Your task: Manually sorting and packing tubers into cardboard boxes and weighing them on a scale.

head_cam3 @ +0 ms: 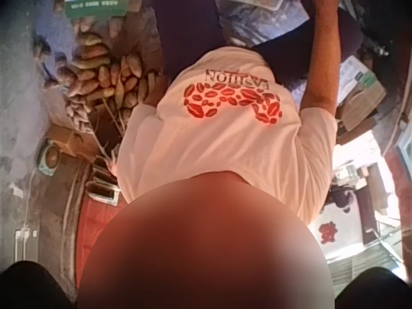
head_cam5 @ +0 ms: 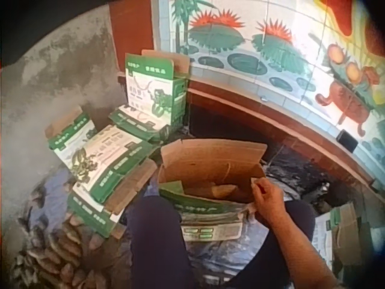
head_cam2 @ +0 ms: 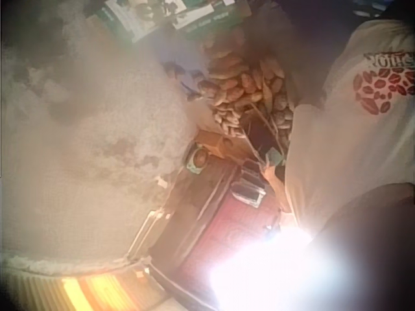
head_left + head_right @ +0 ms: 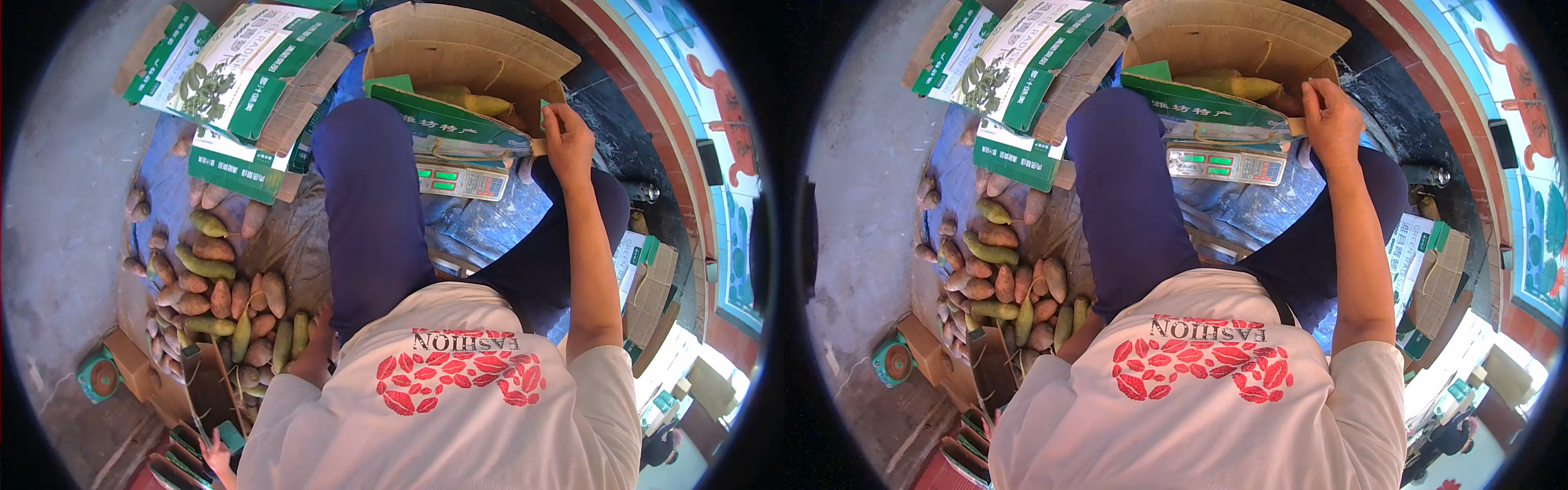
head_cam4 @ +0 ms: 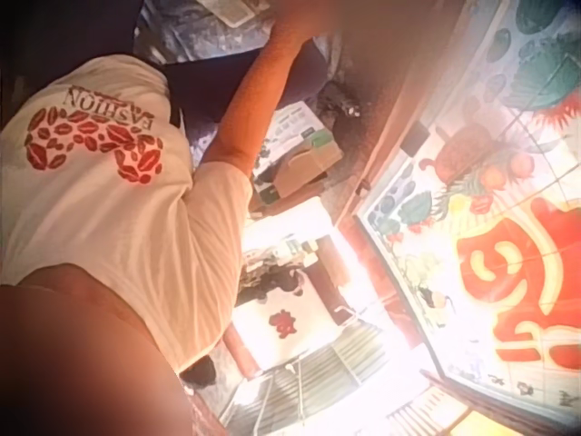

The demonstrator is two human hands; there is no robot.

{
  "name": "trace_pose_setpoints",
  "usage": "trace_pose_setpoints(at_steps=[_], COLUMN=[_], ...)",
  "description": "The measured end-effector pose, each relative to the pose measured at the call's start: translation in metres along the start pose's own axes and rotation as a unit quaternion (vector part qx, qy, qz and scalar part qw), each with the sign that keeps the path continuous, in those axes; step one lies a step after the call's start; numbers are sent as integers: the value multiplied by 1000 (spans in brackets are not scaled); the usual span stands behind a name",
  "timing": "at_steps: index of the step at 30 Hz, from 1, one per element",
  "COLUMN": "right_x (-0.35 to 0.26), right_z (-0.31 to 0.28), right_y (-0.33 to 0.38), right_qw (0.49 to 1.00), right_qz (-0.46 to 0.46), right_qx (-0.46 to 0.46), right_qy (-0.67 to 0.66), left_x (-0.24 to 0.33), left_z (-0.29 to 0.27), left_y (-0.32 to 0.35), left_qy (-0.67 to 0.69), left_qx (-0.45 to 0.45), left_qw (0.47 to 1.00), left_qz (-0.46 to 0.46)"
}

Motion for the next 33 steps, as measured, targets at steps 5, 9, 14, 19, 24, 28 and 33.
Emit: trace_pose_setpoints(at_steps=[5, 9, 14, 19, 24, 28, 33], right_x=[11, -1, 8, 15, 3, 1, 2], right_z=[-11, 5, 1, 1, 1, 3, 1], right_y=[4, -1, 3, 4, 3, -2, 2], right_qw=[999, 1000, 999, 999, 998, 998, 997], right_qz=[9, -5, -8, 8, -4, -21, -23], right_qx=[13, -5, -8, -2, -9, -10, -13], right_qy=[30, 24, 44, 41, 65, 53, 65], left_x=[33, -29, -1, 7, 6, -5, -7], left_z=[-82, 26, 7, -36, -6, 79, 116], left_y=[1, -46, -16, 4, 3, -39, -46], left_qy=[-7, 122, 23, 19, -23, -77, 107], left_qx=[12, -95, -182, -211, -188, -88, -177], left_qw=[1000, 984, 983, 977, 982, 987, 977], left_qz=[-21, -92, -10, 8, 21, 107, 41])
Point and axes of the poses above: each hand's wrist, its own y-axis away from the middle knuckle, its own z-axis out of the palm, x = y × z, the point moved 6 cm from there along -y, towards the middle knuckle, and after that the axes turned 1 degree about -y, right-handed, at the moved point
